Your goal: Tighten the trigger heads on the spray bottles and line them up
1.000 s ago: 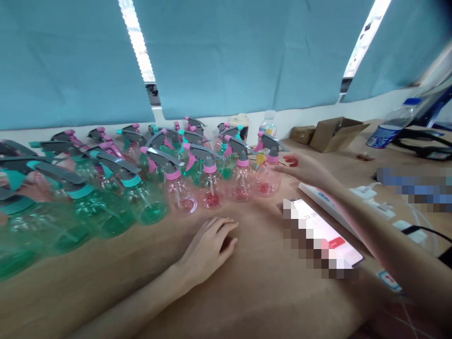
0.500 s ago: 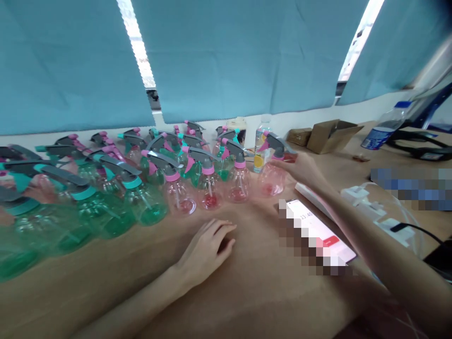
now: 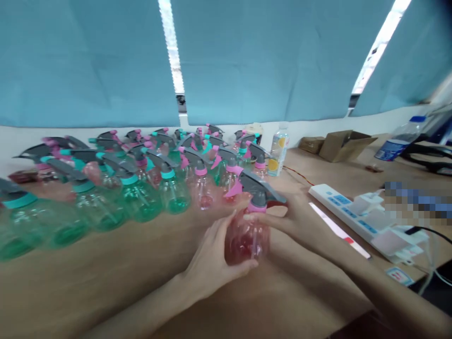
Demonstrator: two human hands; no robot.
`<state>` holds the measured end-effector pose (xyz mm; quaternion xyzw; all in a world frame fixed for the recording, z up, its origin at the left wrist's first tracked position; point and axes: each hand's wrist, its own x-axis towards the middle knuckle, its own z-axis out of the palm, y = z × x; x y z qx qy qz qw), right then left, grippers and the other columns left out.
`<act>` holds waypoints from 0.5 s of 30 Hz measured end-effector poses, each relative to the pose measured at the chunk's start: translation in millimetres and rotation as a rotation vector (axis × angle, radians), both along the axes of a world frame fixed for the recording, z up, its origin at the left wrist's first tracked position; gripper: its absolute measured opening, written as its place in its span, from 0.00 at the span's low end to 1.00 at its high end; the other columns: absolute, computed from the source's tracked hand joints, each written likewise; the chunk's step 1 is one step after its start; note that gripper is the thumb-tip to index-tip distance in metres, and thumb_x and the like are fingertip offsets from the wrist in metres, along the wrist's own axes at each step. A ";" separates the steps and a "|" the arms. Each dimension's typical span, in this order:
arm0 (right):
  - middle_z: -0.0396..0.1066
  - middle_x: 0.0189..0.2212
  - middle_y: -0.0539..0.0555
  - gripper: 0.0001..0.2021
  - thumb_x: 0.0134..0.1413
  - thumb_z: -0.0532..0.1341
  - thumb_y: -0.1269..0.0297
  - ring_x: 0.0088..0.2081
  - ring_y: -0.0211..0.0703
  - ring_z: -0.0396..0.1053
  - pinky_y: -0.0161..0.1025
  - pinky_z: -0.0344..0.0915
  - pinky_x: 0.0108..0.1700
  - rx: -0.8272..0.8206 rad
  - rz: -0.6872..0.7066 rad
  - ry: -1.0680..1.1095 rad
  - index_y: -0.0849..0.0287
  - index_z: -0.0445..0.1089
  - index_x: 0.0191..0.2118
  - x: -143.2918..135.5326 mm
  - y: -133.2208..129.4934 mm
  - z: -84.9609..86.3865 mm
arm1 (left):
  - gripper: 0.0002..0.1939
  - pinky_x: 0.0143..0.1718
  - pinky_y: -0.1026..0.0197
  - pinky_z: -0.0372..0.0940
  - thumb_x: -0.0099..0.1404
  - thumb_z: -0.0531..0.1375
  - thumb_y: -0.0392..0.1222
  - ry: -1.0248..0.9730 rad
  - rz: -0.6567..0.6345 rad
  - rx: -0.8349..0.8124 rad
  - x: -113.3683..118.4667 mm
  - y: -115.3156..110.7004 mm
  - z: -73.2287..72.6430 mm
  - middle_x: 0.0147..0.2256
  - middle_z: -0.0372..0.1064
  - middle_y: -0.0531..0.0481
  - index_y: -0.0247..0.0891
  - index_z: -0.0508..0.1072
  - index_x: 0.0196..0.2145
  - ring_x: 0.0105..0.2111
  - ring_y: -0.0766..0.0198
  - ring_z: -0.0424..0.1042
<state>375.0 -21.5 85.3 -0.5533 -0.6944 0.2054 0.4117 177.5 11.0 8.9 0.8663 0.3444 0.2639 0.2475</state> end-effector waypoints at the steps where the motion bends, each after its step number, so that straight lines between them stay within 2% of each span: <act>1: 0.75 0.27 0.49 0.15 0.46 0.64 0.56 0.30 0.46 0.72 0.42 0.68 0.31 -0.005 0.029 -0.002 0.54 0.72 0.41 -9.4 1.9 -2.5 | 0.46 0.54 0.44 0.53 0.53 0.66 0.51 -0.003 0.013 0.000 -7.7 -1.9 1.1 0.58 0.52 0.42 0.44 0.44 0.60 0.57 0.48 0.54; 7: 0.75 0.32 0.52 0.19 0.44 0.64 0.49 0.34 0.48 0.71 0.45 0.66 0.37 0.020 0.150 -0.092 0.54 0.71 0.41 -57.5 16.3 -5.1 | 0.45 0.52 0.43 0.55 0.51 0.67 0.49 -0.011 0.131 -0.024 -58.7 -9.1 -0.1 0.57 0.54 0.41 0.45 0.45 0.59 0.56 0.46 0.56; 11: 0.73 0.32 0.51 0.16 0.44 0.65 0.54 0.35 0.46 0.70 0.43 0.66 0.39 0.016 0.272 -0.079 0.55 0.70 0.39 -82.9 25.1 -5.7 | 0.45 0.52 0.43 0.55 0.49 0.68 0.48 -0.022 0.188 -0.056 -85.8 -11.7 -2.2 0.56 0.55 0.42 0.45 0.47 0.59 0.55 0.46 0.57; 15: 0.70 0.31 0.49 0.20 0.42 0.67 0.59 0.32 0.42 0.68 0.39 0.66 0.33 -0.055 0.359 0.015 0.54 0.66 0.43 -102.3 34.1 -9.3 | 0.45 0.52 0.45 0.55 0.48 0.68 0.47 -0.042 0.180 -0.091 -100.5 -12.8 1.6 0.56 0.57 0.43 0.44 0.50 0.58 0.55 0.47 0.58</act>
